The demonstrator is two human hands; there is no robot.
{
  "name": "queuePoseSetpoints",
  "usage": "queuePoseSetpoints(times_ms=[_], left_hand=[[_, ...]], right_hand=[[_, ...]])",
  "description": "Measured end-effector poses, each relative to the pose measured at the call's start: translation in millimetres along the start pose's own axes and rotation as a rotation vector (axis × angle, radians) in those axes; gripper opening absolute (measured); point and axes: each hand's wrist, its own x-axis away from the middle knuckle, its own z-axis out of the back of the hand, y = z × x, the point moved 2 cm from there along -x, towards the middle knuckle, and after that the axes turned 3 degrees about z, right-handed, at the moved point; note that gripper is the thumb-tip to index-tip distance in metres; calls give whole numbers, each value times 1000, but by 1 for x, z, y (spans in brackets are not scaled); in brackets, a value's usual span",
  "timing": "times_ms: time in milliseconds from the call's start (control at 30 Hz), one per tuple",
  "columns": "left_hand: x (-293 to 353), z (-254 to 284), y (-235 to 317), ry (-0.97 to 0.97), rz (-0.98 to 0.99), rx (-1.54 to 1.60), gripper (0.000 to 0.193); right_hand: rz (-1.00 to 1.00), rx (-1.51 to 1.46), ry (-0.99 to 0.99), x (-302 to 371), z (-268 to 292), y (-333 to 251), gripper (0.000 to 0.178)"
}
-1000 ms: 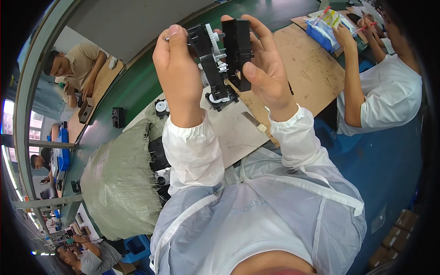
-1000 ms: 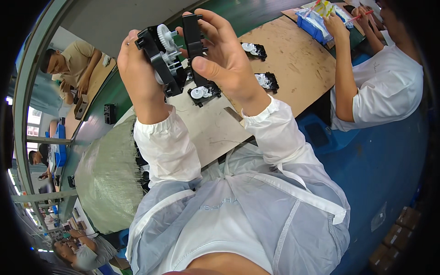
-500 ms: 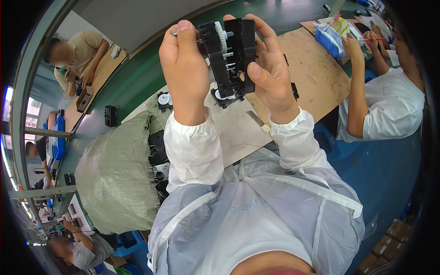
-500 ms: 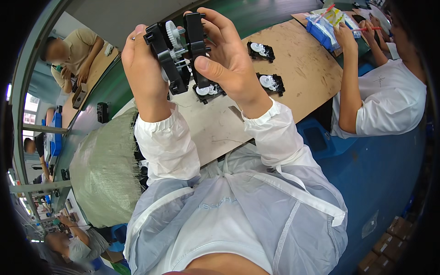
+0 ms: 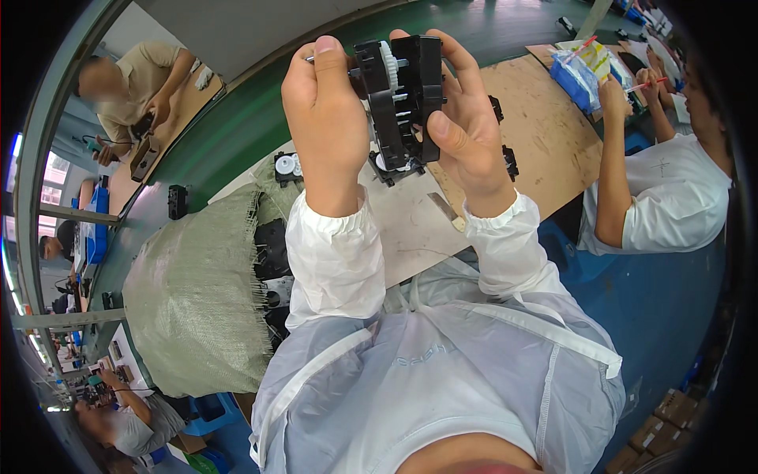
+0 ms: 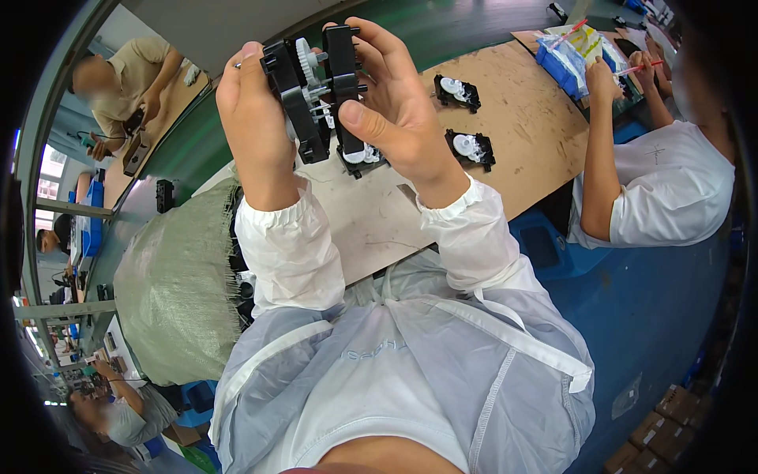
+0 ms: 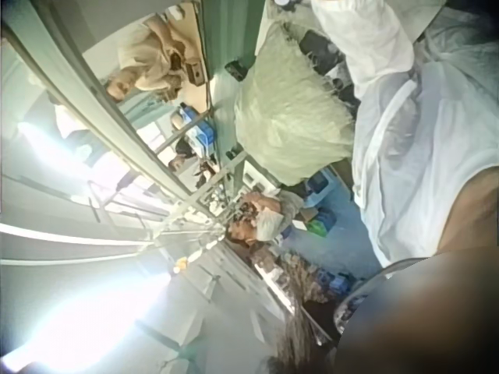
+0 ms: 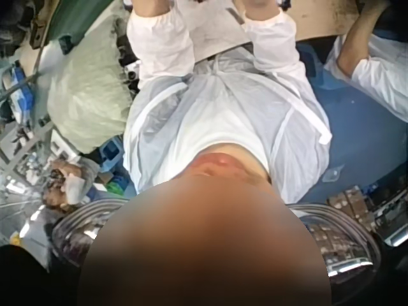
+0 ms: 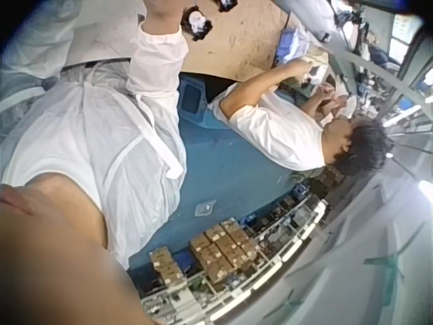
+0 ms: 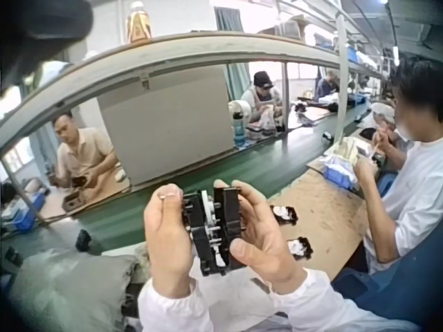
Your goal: Assembling electronic and mechanical components into plastic housings at a factory workbench.
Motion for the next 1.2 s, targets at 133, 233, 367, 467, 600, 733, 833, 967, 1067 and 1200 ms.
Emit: queuePoseSetpoints(times_ms=[133,233,367,467,600,733,833,967,1067,1200], left_hand=[[4,-1,4,46,-57,-63,35],[6,0,4,63,-59,-79,36],[6,2,1,65,-7,-62,36],[5,5,-3,67,14,-101,35],[4,6,-6,65,47,-90,35],[2,7,-12,65,65,-78,36],[1,9,-18,72,46,-120,35],[1,9,-19,60,61,-157,34],[1,9,-22,61,73,-168,33],[1,9,-28,67,98,-159,33]], right_hand=[[-39,-58,18,1,-5,-3,79],[-46,-80,16,0,-6,-1,77],[-26,-86,-6,1,-5,4,78],[-43,-83,-9,1,-4,5,79],[-44,-65,-7,1,-4,6,79],[-57,-58,6,2,-5,8,79],[-111,-84,40,3,-4,10,80],[-178,-137,62,5,0,13,79],[-181,-126,60,6,2,15,78],[-123,-32,40,7,3,16,77]])
